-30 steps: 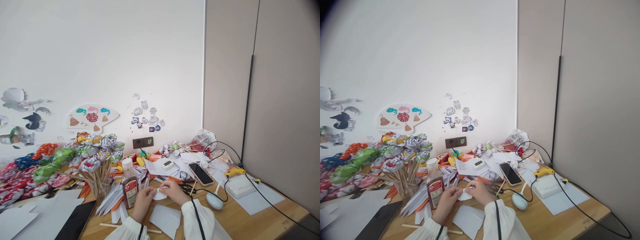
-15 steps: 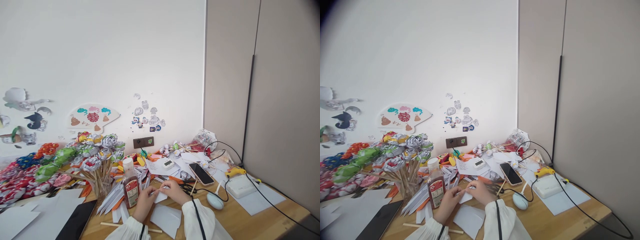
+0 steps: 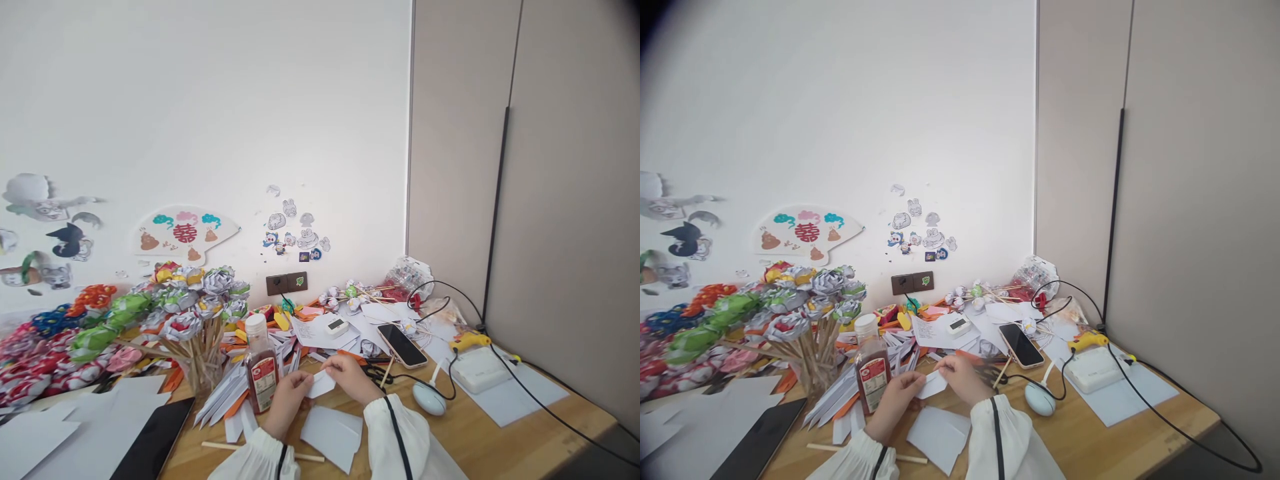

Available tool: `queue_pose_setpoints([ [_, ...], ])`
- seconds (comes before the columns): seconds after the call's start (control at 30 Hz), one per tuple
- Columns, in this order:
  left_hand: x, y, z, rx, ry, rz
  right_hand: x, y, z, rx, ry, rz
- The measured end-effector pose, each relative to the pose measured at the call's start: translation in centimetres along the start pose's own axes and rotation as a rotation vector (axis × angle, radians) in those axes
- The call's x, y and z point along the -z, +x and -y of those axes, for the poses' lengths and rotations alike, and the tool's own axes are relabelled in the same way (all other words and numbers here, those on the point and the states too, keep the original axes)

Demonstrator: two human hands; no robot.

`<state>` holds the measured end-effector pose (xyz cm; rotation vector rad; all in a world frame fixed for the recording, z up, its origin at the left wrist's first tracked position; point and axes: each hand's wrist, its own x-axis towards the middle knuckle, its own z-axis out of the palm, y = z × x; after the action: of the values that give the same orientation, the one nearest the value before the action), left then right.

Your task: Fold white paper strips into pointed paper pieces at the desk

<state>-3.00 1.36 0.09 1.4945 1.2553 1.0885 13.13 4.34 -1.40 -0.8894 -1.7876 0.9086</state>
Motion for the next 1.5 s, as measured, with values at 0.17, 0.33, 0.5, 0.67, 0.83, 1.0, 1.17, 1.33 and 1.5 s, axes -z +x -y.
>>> queue_pose_setpoints([
  [0.17,0.0,0.3,0.4,0.044,-0.044,-0.010,-0.1,0.0,-0.4,-0.003,0.053,-0.025],
  [0.33,0.0,0.4,0.7,0.047,-0.075,-0.033,-0.3,0.0,-0.2,0.015,0.075,-0.033],
  [0.5,0.1,0.5,0.5,0.079,-0.115,-0.025,-0.2,0.1,0.2,-0.033,0.124,-0.085],
  [0.67,-0.1,0.5,0.1,0.050,-0.158,0.006,0.1,0.3,0.4,-0.083,0.168,-0.171],
  [0.83,-0.3,0.3,0.0,-0.002,-0.167,0.016,0.1,0.3,0.7,-0.081,0.198,-0.176],
  [1.0,0.0,0.4,0.1,-0.039,-0.158,-0.057,0.0,0.2,0.5,-0.080,0.229,-0.136],
  [1.17,0.4,0.6,0.2,-0.054,-0.165,-0.096,-0.1,0.2,0.4,-0.079,0.309,-0.084],
  [1.33,0.1,0.5,0.1,-0.038,-0.201,-0.060,-0.1,0.3,0.4,-0.068,0.347,-0.102],
  [1.5,-0.6,0.2,0.1,-0.027,-0.248,0.022,-0.1,0.5,0.1,-0.041,0.385,-0.157],
])
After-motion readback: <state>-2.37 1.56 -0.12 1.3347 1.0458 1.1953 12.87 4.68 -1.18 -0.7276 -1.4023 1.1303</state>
